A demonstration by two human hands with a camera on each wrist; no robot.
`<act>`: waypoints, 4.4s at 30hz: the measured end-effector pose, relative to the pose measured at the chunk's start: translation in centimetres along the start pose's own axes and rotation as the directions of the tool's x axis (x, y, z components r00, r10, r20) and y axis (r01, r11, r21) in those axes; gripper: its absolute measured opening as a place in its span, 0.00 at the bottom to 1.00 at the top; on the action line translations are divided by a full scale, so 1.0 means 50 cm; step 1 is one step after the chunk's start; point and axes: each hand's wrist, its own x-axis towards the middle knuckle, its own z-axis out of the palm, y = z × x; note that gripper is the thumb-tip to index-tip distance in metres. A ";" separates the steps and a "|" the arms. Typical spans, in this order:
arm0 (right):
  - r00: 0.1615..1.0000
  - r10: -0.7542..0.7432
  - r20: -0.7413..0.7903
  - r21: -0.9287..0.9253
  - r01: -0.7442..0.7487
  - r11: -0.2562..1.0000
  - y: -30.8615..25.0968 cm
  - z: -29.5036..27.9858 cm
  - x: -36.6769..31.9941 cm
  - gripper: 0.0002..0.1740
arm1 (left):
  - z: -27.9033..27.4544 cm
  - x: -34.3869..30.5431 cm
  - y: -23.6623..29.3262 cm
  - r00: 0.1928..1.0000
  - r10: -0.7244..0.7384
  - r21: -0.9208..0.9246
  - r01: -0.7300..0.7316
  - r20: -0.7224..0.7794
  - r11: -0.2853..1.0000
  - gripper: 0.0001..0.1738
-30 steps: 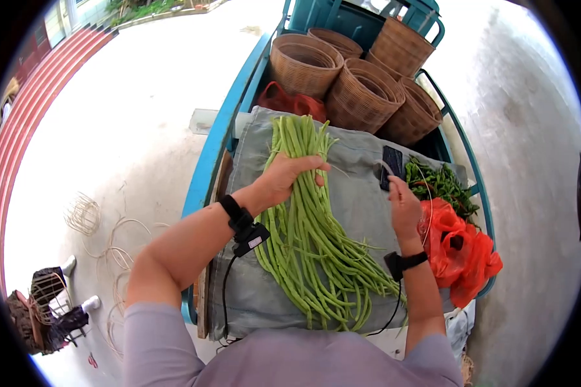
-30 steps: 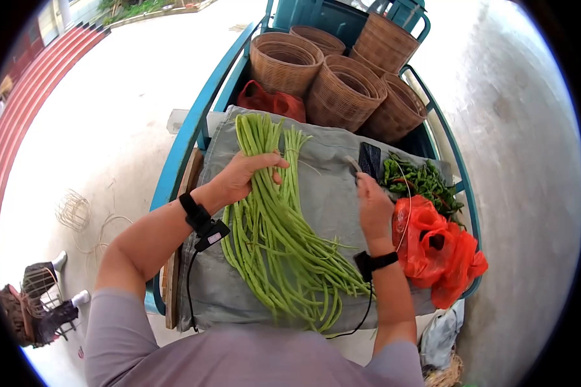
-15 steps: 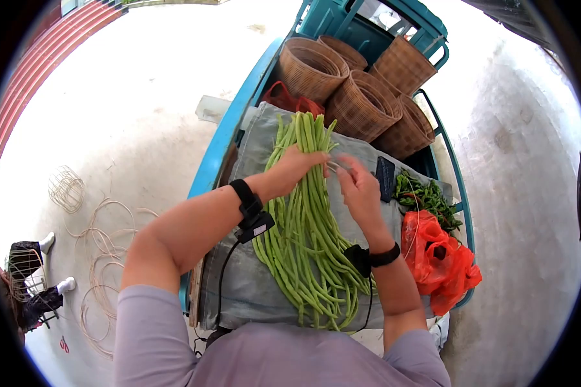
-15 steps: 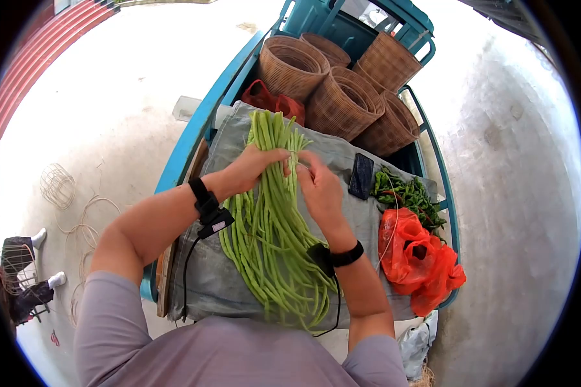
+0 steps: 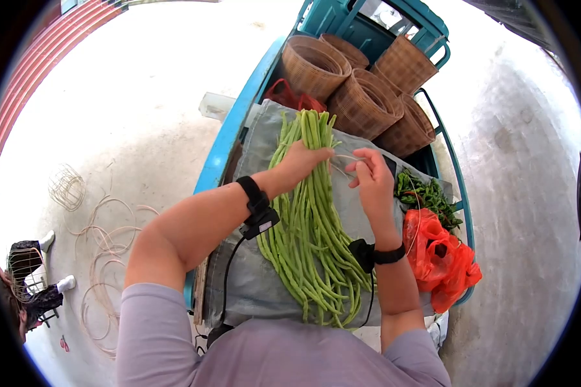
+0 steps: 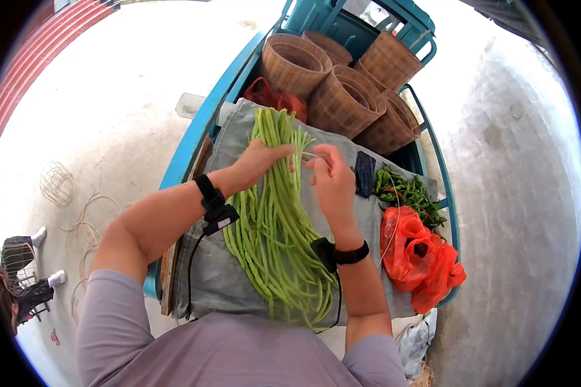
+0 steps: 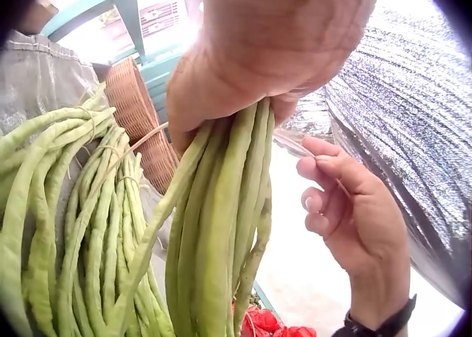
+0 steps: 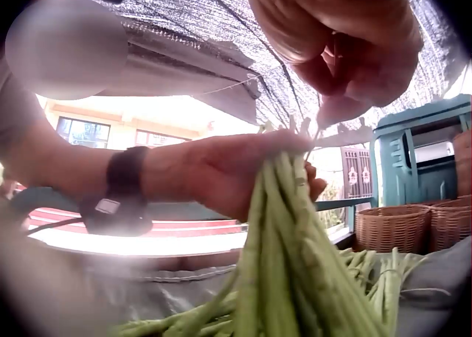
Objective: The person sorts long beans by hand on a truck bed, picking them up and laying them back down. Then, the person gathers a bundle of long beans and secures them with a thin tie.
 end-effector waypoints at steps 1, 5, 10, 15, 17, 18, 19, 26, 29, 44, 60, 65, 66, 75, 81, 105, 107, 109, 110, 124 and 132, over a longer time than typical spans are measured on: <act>0.995 0.093 0.036 0.124 -0.097 0.988 0.000 -0.009 0.008 0.11 | 0.000 0.004 -0.002 1.000 -0.001 0.036 0.002 -0.014 0.999 0.08; 0.981 0.138 0.136 0.639 -0.193 0.744 0.003 -0.019 0.016 0.13 | -0.001 0.008 -0.009 1.000 0.019 0.022 -0.019 0.020 1.000 0.08; 0.985 0.158 0.065 0.643 -0.162 0.749 0.026 -0.022 0.041 0.15 | 0.004 0.008 -0.007 0.995 0.022 0.003 -0.023 0.098 1.000 0.10; 0.984 -0.157 -0.084 0.271 0.174 0.947 -0.028 0.007 0.034 0.09 | 0.013 -0.004 0.008 0.994 0.029 0.088 -0.039 0.110 0.995 0.11; 0.900 -0.433 -0.041 0.030 0.435 0.900 -0.048 0.037 0.030 0.09 | 0.015 -0.005 0.007 0.991 0.072 0.090 -0.083 0.117 0.992 0.10; 0.807 -0.591 0.014 -0.106 0.589 0.801 -0.054 0.051 0.040 0.10 | 0.011 -0.003 0.003 0.970 0.186 0.157 -0.210 0.156 0.965 0.09; 0.688 -0.720 0.093 -0.228 0.718 0.658 -0.059 0.064 0.047 0.11 | 0.005 0.001 -0.006 0.935 0.293 0.218 -0.334 0.202 0.917 0.09; 0.755 -0.624 0.204 -0.250 0.656 0.712 -0.105 0.103 0.063 0.10 | -0.001 0.003 -0.058 0.949 0.269 -0.311 -0.210 0.161 0.927 0.11; 0.826 -0.536 -0.176 -0.038 0.539 0.842 -0.091 0.057 0.088 0.09 | 0.006 -0.025 0.043 0.948 -0.075 -0.024 0.087 0.311 0.996 0.12; 0.338 -0.137 0.931 0.330 -0.618 0.714 -0.062 0.067 0.195 0.27 | 0.015 -0.032 0.053 0.730 -0.130 0.045 0.135 0.671 0.990 0.15; 0.729 0.169 0.663 0.448 -0.567 0.691 0.039 0.023 0.173 0.12 | 0.015 -0.006 0.020 0.884 -0.043 -0.170 0.137 0.466 0.976 0.18; 0.814 0.207 0.543 0.596 -0.547 0.588 0.066 0.026 0.148 0.10 | 0.012 -0.002 0.006 0.920 -0.104 -0.226 0.201 0.378 0.953 0.21; 0.819 0.219 0.531 0.613 -0.549 0.569 0.061 0.020 0.140 0.09 | 0.010 0.001 0.006 0.927 -0.120 -0.235 0.213 0.355 0.948 0.21; 0.869 0.237 0.434 0.716 -0.492 0.496 0.128 0.018 0.089 0.08 | 0.032 -0.010 0.004 0.955 -0.087 -0.185 0.143 0.285 0.972 0.20; 0.892 0.288 0.349 0.817 -0.440 0.372 0.149 0.031 0.063 0.07 | 0.029 -0.007 0.003 0.949 -0.116 -0.142 0.163 0.294 0.976 0.18; 0.875 -0.484 -0.028 0.052 0.485 0.873 0.050 0.025 0.000 0.06 | 0.021 0.000 -0.009 0.972 -0.141 -0.282 0.191 0.189 0.940 0.14; 0.928 -0.372 -0.004 0.214 0.364 0.906 0.065 0.032 0.003 0.05 | 0.022 -0.003 -0.005 0.972 -0.145 -0.276 0.194 0.186 0.941 0.14; 0.962 -0.250 0.105 0.370 0.196 0.908 0.074 0.029 0.010 0.04 | 0.021 -0.003 -0.006 0.974 -0.136 -0.273 0.184 0.183 0.944 0.14; 0.967 -0.194 0.165 0.439 0.104 0.893 0.079 0.027 0.014 0.04 | 0.021 0.000 -0.012 0.975 -0.127 -0.271 0.173 0.182 0.947 0.14; 0.837 -0.145 0.528 0.394 -0.090 0.915 0.062 -0.046 0.061 0.12 | 0.024 -0.005 -0.002 0.979 -0.144 -0.159 0.166 0.142 0.973 0.14; 0.866 -0.081 0.494 0.444 -0.171 0.879 0.075 -0.033 0.056 0.14 | 0.010 0.006 -0.015 0.969 -0.128 -0.118 0.155 0.212 0.981 0.15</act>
